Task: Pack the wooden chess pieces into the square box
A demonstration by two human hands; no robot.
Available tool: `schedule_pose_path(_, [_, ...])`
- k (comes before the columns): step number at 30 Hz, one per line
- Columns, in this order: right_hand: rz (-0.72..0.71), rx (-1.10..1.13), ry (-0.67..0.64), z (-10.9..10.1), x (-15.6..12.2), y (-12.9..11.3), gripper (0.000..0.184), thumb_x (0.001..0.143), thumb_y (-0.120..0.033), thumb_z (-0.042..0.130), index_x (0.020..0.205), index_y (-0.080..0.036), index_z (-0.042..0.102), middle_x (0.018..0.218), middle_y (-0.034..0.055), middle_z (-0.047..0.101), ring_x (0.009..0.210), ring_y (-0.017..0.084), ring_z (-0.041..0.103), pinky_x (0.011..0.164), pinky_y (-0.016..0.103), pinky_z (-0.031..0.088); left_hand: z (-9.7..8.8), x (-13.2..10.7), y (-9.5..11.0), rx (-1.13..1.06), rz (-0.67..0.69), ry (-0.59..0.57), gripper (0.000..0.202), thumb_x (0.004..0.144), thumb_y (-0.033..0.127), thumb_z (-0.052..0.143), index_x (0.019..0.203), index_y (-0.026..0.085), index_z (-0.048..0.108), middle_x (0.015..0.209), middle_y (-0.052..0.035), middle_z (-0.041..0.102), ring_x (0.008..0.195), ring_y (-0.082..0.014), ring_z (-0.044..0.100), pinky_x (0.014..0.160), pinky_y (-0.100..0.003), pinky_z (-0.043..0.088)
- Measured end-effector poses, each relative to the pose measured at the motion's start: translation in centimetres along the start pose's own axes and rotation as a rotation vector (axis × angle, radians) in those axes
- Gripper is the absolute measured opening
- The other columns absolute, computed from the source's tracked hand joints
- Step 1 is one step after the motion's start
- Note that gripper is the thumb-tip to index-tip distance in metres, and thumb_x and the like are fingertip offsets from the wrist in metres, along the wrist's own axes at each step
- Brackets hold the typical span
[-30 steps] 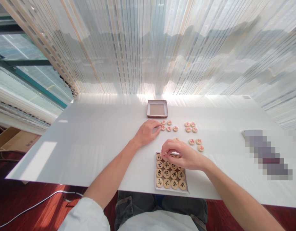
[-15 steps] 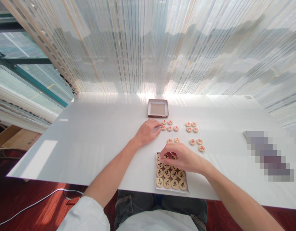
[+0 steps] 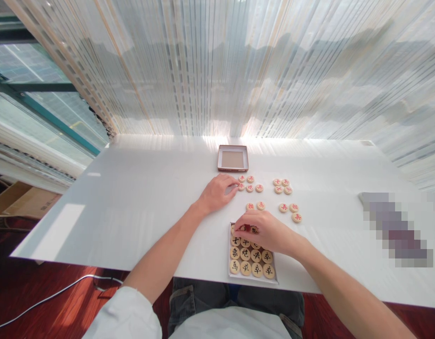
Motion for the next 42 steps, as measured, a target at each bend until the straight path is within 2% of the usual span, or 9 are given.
schedule_pose_path(14, [-0.037, -0.072, 0.089, -0.2, 0.2, -0.2, 0.007, 0.094, -0.023, 0.066, 0.088, -0.021, 0.067, 0.087, 0.0028, 0.065, 0.075, 0.015, 0.062, 0.069, 0.027, 0.050, 0.1, 0.0, -0.1, 0.013, 0.000, 0.000, 0.013, 0.093, 0.019, 0.061, 0.103, 0.022, 0.068, 0.104, -0.0039, 0.070, 0.101, -0.0220, 0.062, 0.093, -0.038, 0.051])
schedule_pose_path(22, [-0.053, -0.092, 0.120, -0.7, 0.2, -0.4, 0.008, 0.097, -0.024, 0.062, 0.092, -0.021, 0.066, 0.088, 0.0033, 0.063, 0.074, 0.015, 0.061, 0.068, 0.027, 0.050, 0.1, 0.0, 0.0, 0.013, 0.006, 0.002, 0.015, 0.092, 0.017, 0.061, 0.104, 0.022, 0.068, 0.105, -0.0034, 0.070, 0.102, -0.0221, 0.062, 0.094, -0.039, 0.051])
schedule_pose_path(25, [-0.058, -0.084, 0.214, -2.4, -0.1, -0.3, 0.009, 0.099, -0.024, 0.058, 0.095, -0.021, 0.066, 0.088, 0.0031, 0.062, 0.071, 0.014, 0.061, 0.068, 0.027, 0.050, 0.0, 0.0, 0.0, 0.011, 0.006, 0.000, 0.015, 0.092, 0.018, 0.061, 0.105, 0.022, 0.068, 0.106, -0.0035, 0.070, 0.103, -0.0221, 0.062, 0.095, -0.039, 0.051])
schedule_pose_path(28, [-0.048, -0.096, 0.357, -5.1, -0.7, 0.5, 0.012, 0.100, -0.026, 0.056, 0.097, -0.021, 0.066, 0.085, 0.0032, 0.061, 0.070, 0.014, 0.060, 0.065, 0.026, 0.050, 0.0, 0.1, 0.1, 0.010, 0.008, -0.005, 0.016, 0.092, 0.018, 0.061, 0.106, 0.022, 0.068, 0.106, -0.0038, 0.070, 0.103, -0.0220, 0.062, 0.096, -0.039, 0.050])
schedule_pose_path(32, [-0.017, -0.218, 0.551, -8.8, -2.0, 1.7, 0.012, 0.098, -0.028, 0.058, 0.095, -0.023, 0.068, 0.077, 0.0020, 0.063, 0.065, 0.015, 0.057, 0.063, 0.028, 0.048, 0.0, 0.1, 0.1, 0.006, 0.008, -0.009, 0.016, 0.092, 0.017, 0.061, 0.106, 0.022, 0.069, 0.107, -0.0043, 0.070, 0.104, -0.0219, 0.062, 0.096, -0.038, 0.051])
schedule_pose_path(37, [0.095, -0.279, 0.707, -12.5, -3.7, 3.8, 0.017, 0.097, -0.033, 0.057, 0.091, -0.023, 0.069, 0.077, 0.0031, 0.066, 0.067, 0.017, 0.060, 0.061, 0.030, 0.047, 0.0, 0.1, 0.0, -0.010, 0.003, 0.002, 0.015, 0.093, 0.018, 0.061, 0.106, 0.022, 0.068, 0.109, -0.0043, 0.070, 0.104, -0.0215, 0.063, 0.096, -0.038, 0.051])
schedule_pose_path(39, [0.153, -0.309, 0.744, -13.6, -4.3, 4.8, 0.020, 0.098, -0.035, 0.055, 0.091, -0.023, 0.069, 0.080, 0.0046, 0.067, 0.071, 0.019, 0.063, 0.064, 0.032, 0.049, 0.0, 0.0, 0.0, -0.012, -0.001, 0.008, 0.015, 0.093, 0.020, 0.061, 0.106, 0.022, 0.068, 0.109, -0.0045, 0.070, 0.104, -0.0215, 0.063, 0.095, -0.038, 0.051])
schedule_pose_path(42, [0.208, -0.363, 0.705, -14.0, -4.6, 6.3, 0.020, 0.097, -0.035, 0.054, 0.096, -0.024, 0.070, 0.086, 0.0065, 0.069, 0.080, 0.023, 0.065, 0.072, 0.036, 0.051, 0.0, 0.0, -0.1, -0.012, -0.005, 0.009, 0.017, 0.093, 0.020, 0.061, 0.108, 0.022, 0.068, 0.110, -0.0051, 0.070, 0.104, -0.0220, 0.064, 0.095, -0.038, 0.052])
Point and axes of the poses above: each hand's wrist, its own x-axis towards the middle knuckle, its own z-axis out of the palm, y = z × x, the point moved 10 cm from there along x, towards the middle knuckle
